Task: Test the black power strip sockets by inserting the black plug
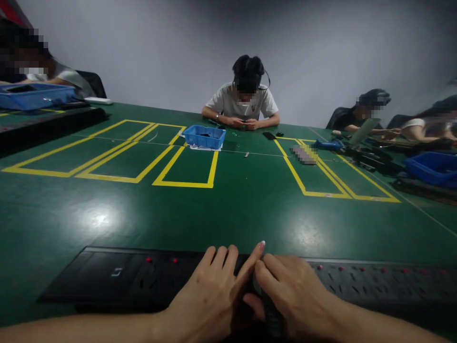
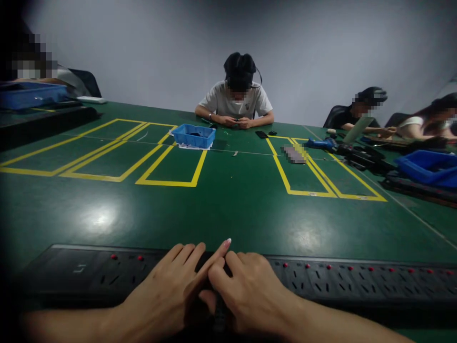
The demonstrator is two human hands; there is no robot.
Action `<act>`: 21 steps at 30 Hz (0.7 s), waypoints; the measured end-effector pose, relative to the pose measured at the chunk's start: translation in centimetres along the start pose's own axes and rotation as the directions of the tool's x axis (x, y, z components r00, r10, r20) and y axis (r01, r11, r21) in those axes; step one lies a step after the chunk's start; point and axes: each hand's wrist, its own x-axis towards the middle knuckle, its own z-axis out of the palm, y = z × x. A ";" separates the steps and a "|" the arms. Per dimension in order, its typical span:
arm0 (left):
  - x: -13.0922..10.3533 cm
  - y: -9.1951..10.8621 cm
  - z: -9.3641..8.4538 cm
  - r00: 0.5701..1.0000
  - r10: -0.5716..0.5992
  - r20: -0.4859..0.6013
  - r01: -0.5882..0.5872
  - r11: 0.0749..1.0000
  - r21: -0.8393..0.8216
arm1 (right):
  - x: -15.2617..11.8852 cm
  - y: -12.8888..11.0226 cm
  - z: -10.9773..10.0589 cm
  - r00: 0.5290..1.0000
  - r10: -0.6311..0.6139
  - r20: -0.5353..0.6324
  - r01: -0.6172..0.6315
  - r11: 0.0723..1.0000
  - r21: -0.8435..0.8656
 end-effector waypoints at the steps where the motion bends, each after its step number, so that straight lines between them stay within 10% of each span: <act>1: 0.0 0.0 0.1 1.000 0.010 -0.001 -0.010 1.000 0.016 | -0.1 0.0 0.2 0.999 -0.006 -0.049 0.004 0.999 -0.033; 7: -0.3 -0.4 0.0 0.999 0.021 -0.048 -0.012 0.985 0.174 | -0.1 -0.3 1.3 0.954 -0.014 -0.298 -0.042 0.983 -0.180; 21: -0.7 -1.4 1.0 0.979 0.177 -0.101 -0.152 0.964 0.220 | 0.1 0.4 1.1 0.973 0.002 -0.232 -0.045 0.982 -0.183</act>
